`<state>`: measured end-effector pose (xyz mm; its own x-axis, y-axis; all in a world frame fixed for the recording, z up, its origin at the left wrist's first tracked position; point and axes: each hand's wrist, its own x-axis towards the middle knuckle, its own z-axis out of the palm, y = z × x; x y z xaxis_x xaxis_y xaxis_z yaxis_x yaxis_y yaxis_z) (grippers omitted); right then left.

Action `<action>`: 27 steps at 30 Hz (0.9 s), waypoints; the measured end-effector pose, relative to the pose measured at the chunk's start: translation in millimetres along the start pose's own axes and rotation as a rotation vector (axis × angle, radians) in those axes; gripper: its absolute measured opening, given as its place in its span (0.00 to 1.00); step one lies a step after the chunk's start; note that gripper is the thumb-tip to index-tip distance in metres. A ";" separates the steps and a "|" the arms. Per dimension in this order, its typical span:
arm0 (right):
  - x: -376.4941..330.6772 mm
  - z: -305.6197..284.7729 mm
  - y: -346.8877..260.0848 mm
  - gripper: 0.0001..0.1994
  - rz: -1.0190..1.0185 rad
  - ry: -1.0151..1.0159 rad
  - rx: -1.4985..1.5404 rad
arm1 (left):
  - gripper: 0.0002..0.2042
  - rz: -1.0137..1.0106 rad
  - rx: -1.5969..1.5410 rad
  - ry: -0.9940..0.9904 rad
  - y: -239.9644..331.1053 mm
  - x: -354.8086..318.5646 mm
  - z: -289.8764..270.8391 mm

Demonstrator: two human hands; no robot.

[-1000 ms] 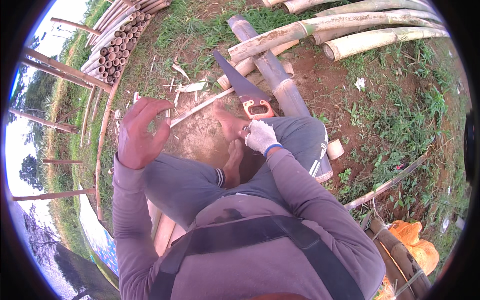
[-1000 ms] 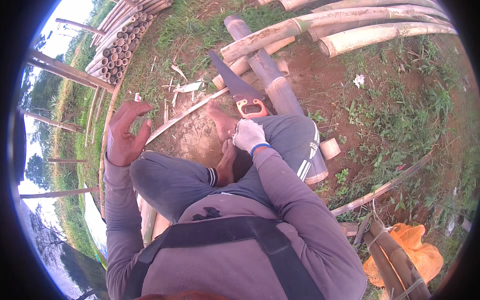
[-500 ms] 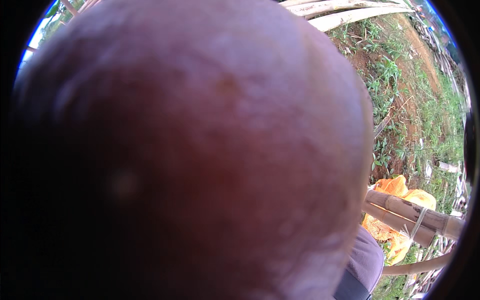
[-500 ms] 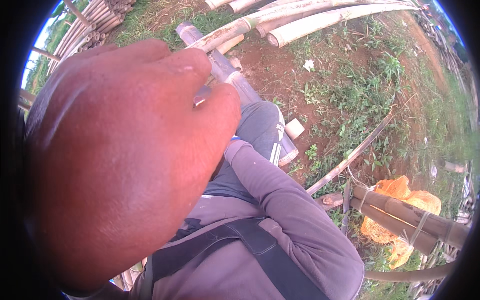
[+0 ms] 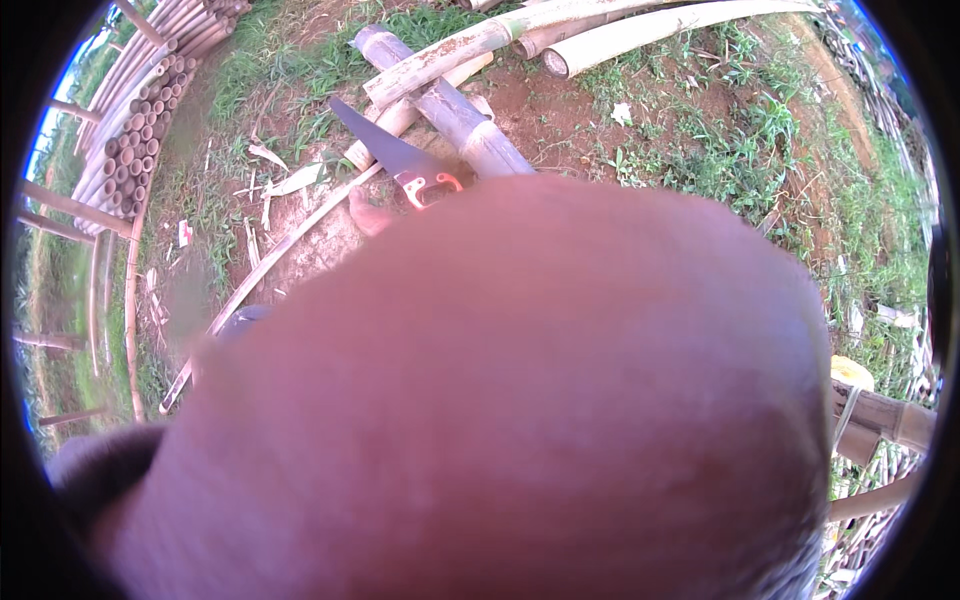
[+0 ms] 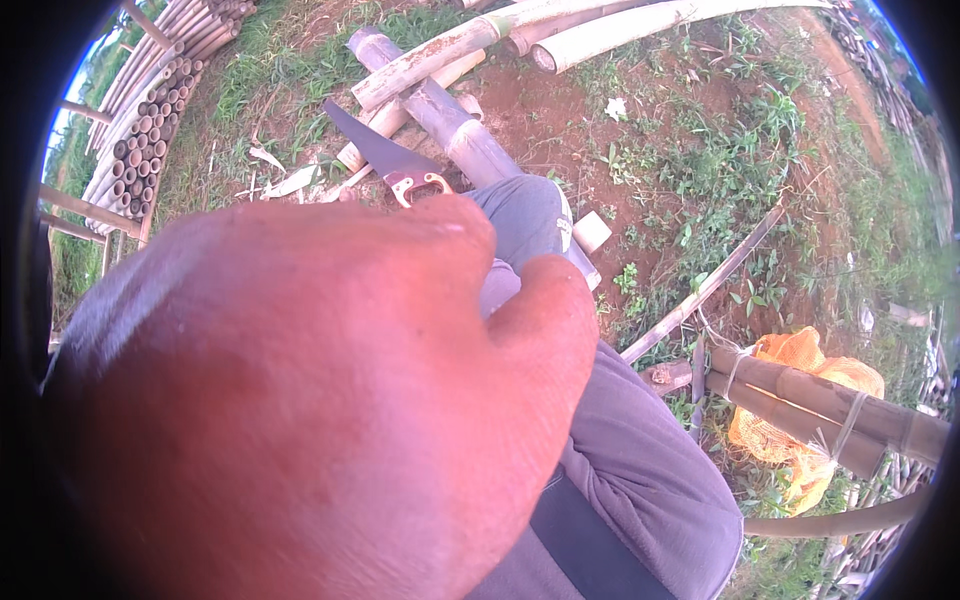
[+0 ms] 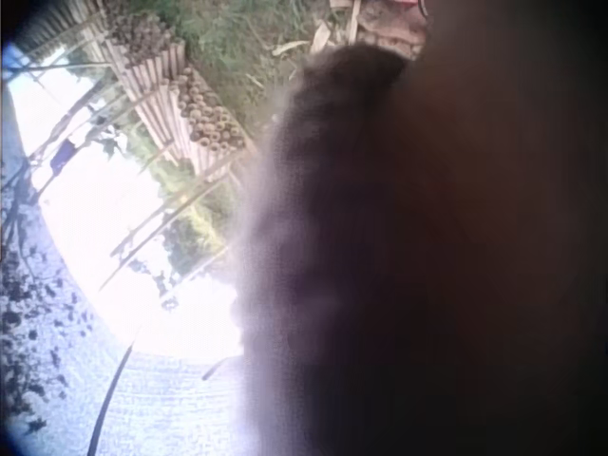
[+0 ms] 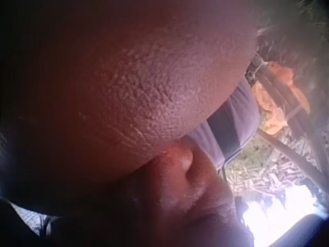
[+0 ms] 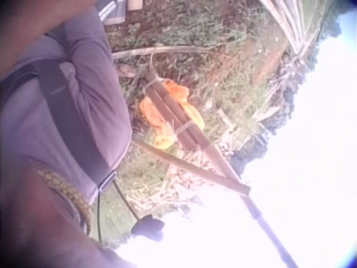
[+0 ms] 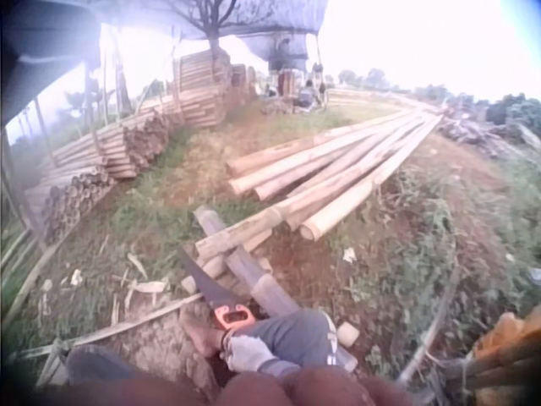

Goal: The person sits on the ground and uses a hand saw to cut long bamboo poles into shorter sections. They hold the bamboo steady with one hand while sawing with the other, then move the cut pieces aside to continue the process.

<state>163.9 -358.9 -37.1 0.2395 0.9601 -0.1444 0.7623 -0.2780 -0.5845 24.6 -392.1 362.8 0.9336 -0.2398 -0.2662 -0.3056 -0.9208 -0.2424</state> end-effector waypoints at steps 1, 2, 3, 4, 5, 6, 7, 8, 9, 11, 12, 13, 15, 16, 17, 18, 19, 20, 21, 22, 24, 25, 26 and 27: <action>-0.2 2.2 -1.0 0.18 -0.004 -0.006 0.000 | 0.22 -0.003 -0.009 0.001 1.2 -0.7 1.2; 1.7 2.5 -1.5 0.18 -0.011 -0.008 0.000 | 0.22 -0.002 -0.014 0.002 1.3 -0.9 2.0; 4.2 4.1 -3.0 0.18 -0.017 -0.018 0.000 | 0.22 -0.009 -0.028 -0.003 1.8 -0.7 3.3; 8.0 6.8 -5.6 0.18 -0.028 -0.028 0.002 | 0.22 -0.022 -0.044 -0.011 2.6 -0.9 4.2; 4.7 4.7 -2.7 0.18 -0.014 -0.022 0.000 | 0.22 -0.012 -0.043 0.007 5.9 -1.6 2.3; 2.1 3.1 -0.6 0.18 -0.006 -0.014 0.004 | 0.22 -0.003 -0.046 0.013 9.6 -1.0 1.3; 1.6 2.1 1.8 0.18 -0.003 0.000 0.000 | 0.22 0.010 -0.048 0.022 10.6 -1.9 0.9; 4.5 6.6 0.9 0.18 -0.005 -0.009 -0.002 | 0.22 0.001 -0.065 0.017 11.0 -3.0 1.5; 6.9 10.5 -0.4 0.18 0.002 -0.017 -0.022 | 0.22 -0.004 -0.084 0.017 11.4 -4.8 1.0; 8.5 10.0 2.5 0.18 -0.003 -0.013 0.006 | 0.22 -0.019 -0.109 0.006 11.7 -7.7 1.5; 9.7 11.0 3.6 0.18 -0.003 -0.011 0.023 | 0.22 -0.019 -0.120 -0.002 12.7 -8.6 1.4; 13.0 17.3 12.6 0.18 -0.011 0.004 0.038 | 0.22 -0.017 -0.136 -0.005 14.1 -8.7 -0.6; 22.5 50.6 47.8 0.19 -0.004 0.042 0.066 | 0.22 -0.017 -0.169 -0.013 15.4 -9.8 -6.3; 28.3 67.7 60.7 0.20 -0.011 0.064 0.082 | 0.22 -0.029 -0.185 -0.024 16.8 -13.8 -9.9; 30.0 70.0 53.3 0.20 -0.032 0.056 0.077 | 0.22 -0.062 -0.207 -0.048 16.9 -20.1 -11.3; 32.1 72.6 44.7 0.20 -0.056 0.044 0.076 | 0.22 -0.105 -0.232 -0.076 15.8 -25.6 -12.0; 28.1 53.6 11.5 0.20 -0.098 0.000 0.056 | 0.22 -0.184 -0.261 -0.116 14.6 -35.5 -13.3; 23.5 36.3 -1.0 0.20 -0.110 -0.017 0.022 | 0.22 -0.244 -0.292 -0.143 11.5 -43.9 -14.4; 28.4 46.2 -1.4 0.23 -0.112 0.054 0.062 | 0.22 -0.312 -0.322 -0.170 7.8 -53.7 -13.6; 18.1 37.6 -15.0 0.23 -0.152 0.147 0.097 | 0.21 -0.389 -0.357 -0.207 1.1 -63.9 -7.9; -18.2 -36.2 -11.2 0.22 -0.149 0.382 0.131 | 0.21 -0.456 -0.433 -0.235 -43.1 -69.1 31.4; -56.1 -88.5 17.1 0.21 -0.060 0.546 0.096 | 0.19 -0.315 -0.447 -0.103 -79.5 -46.7 68.6; -59.3 -113.3 11.5 0.20 -0.137 0.621 0.157 | 0.09 -0.339 -0.359 -0.007 -97.6 -57.4 96.4; -61.5 -129.4 23.1 0.18 -0.144 0.743 0.053 | 0.08 -0.380 -0.340 -0.084 -118.0 -68.0 123.3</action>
<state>244.6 -428.3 61.6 0.4957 0.7090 0.5015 0.7916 -0.1313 -0.5967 -25.8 -229.2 294.4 0.9445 0.1441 -0.2951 0.1436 -0.9894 -0.0236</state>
